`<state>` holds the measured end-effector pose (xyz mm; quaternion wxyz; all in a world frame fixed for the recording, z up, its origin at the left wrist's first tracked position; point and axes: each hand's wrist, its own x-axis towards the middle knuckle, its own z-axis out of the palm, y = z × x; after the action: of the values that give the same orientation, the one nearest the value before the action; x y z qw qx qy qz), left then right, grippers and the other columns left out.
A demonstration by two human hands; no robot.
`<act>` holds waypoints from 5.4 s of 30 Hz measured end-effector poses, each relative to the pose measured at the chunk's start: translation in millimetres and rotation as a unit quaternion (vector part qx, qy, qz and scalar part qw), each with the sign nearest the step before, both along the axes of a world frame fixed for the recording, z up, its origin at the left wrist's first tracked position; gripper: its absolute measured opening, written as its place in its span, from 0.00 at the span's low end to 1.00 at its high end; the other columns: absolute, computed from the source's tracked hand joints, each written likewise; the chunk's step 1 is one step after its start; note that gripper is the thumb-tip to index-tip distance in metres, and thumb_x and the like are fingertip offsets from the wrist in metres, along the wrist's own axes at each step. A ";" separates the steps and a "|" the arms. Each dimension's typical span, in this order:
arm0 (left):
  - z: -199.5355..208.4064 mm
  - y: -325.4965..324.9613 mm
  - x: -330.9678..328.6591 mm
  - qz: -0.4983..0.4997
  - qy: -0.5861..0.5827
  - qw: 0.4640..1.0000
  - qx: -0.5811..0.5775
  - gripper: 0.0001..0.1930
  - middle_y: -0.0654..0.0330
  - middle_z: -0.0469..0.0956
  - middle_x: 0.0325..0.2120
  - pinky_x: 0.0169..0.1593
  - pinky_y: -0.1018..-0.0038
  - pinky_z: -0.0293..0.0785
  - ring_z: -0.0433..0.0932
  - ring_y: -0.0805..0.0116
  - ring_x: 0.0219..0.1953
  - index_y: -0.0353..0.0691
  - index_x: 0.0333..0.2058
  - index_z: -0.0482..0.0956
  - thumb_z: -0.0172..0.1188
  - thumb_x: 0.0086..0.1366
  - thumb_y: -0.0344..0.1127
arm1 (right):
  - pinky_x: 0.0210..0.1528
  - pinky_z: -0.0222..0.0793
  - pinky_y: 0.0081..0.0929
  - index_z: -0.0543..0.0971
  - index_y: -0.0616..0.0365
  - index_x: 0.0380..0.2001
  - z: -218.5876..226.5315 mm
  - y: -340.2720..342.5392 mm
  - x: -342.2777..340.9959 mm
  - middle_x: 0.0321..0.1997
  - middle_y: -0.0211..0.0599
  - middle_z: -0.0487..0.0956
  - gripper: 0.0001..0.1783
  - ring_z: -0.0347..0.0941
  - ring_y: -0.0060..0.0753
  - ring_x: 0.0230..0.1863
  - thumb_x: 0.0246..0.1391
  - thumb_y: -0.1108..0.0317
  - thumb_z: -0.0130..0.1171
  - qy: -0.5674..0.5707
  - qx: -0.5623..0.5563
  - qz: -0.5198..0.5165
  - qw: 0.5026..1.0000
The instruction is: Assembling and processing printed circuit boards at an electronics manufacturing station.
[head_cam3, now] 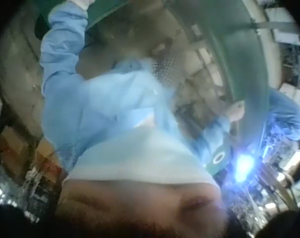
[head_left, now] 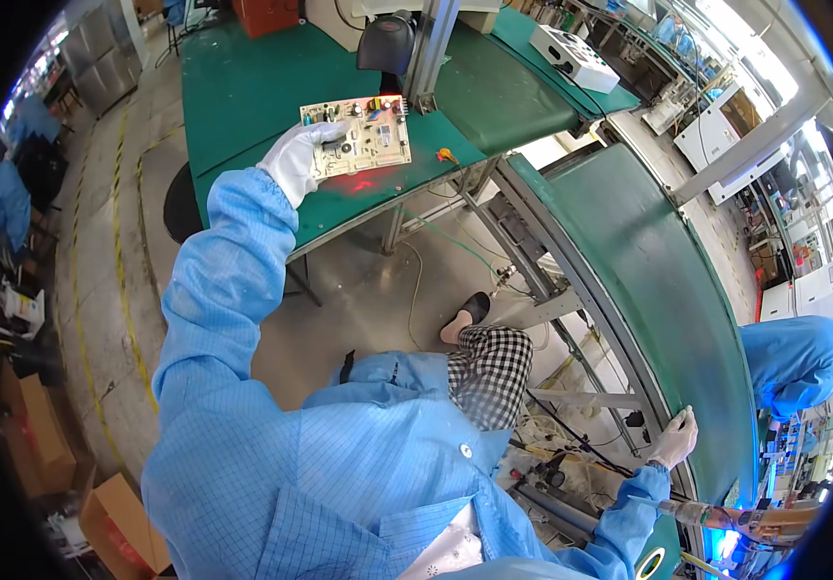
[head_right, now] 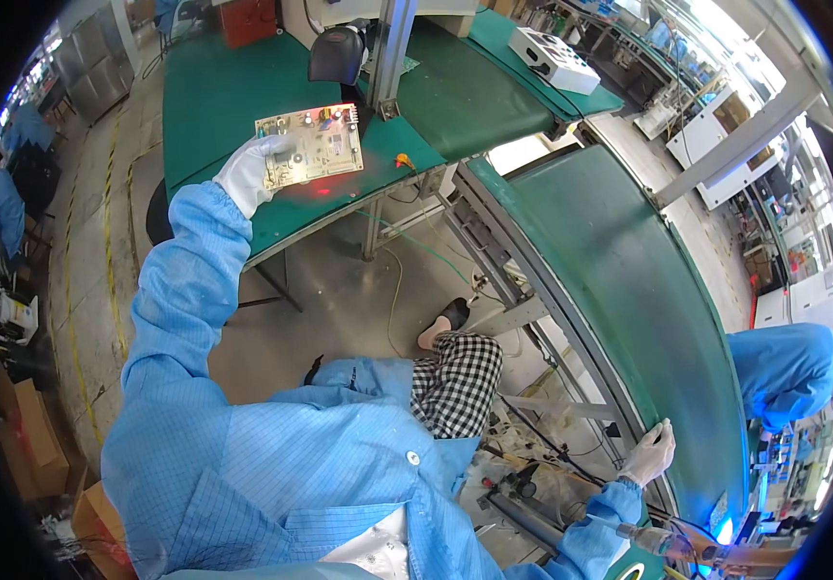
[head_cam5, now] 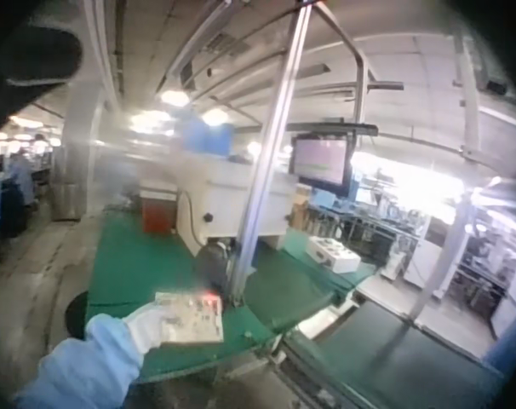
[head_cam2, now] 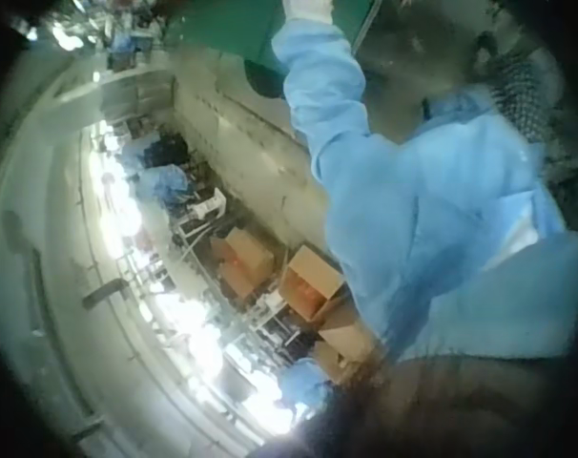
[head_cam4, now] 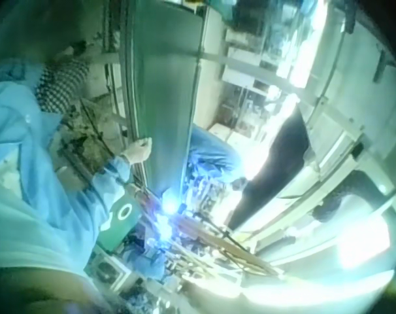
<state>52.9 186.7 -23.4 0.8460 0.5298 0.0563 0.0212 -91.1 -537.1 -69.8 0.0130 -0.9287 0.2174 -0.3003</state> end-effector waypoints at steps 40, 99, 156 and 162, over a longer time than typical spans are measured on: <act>-16.8 -129.9 -9.8 -0.165 0.071 0.948 -0.264 0.24 0.42 0.71 0.53 0.59 0.53 0.70 0.74 0.48 0.53 0.25 0.58 0.60 0.50 0.64 0.29 | 0.60 0.61 0.39 0.46 0.55 0.70 142.4 101.2 -93.0 0.65 0.54 0.61 0.57 0.65 0.47 0.57 0.49 0.25 0.45 -0.175 0.508 0.490 0.687; -5.1 -346.5 -117.1 -0.483 0.185 0.829 -0.213 0.15 0.57 0.77 0.44 0.49 0.72 0.77 0.77 0.70 0.46 0.34 0.49 0.73 0.59 0.64 0.30 | 0.15 0.64 0.16 0.75 0.67 0.47 132.0 214.8 7.1 0.39 0.47 0.79 0.20 0.70 0.24 0.20 0.65 0.64 0.40 -0.502 0.435 0.338 0.667; 9.3 -333.3 -108.3 -0.394 0.192 0.857 -0.272 0.22 0.42 0.72 0.51 0.55 0.59 0.76 0.75 0.53 0.52 0.25 0.55 0.65 0.51 0.69 0.36 | 0.14 0.64 0.17 0.76 0.66 0.47 132.5 212.9 -8.7 0.35 0.43 0.78 0.22 0.68 0.24 0.18 0.65 0.59 0.41 -0.440 0.396 0.248 0.767; 9.4 -332.2 -108.0 -0.385 0.208 0.857 -0.272 0.17 0.51 0.76 0.46 0.51 0.65 0.79 0.78 0.59 0.49 0.32 0.52 0.71 0.55 0.67 0.33 | 0.14 0.65 0.18 0.76 0.66 0.46 135.0 212.0 -11.8 0.31 0.41 0.78 0.24 0.69 0.23 0.17 0.66 0.55 0.39 -0.413 0.390 0.238 0.788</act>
<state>-55.1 -145.5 -14.0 0.8655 0.2495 0.0261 -0.4336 -102.9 -325.1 65.2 0.5336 -0.6545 0.0625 -0.5321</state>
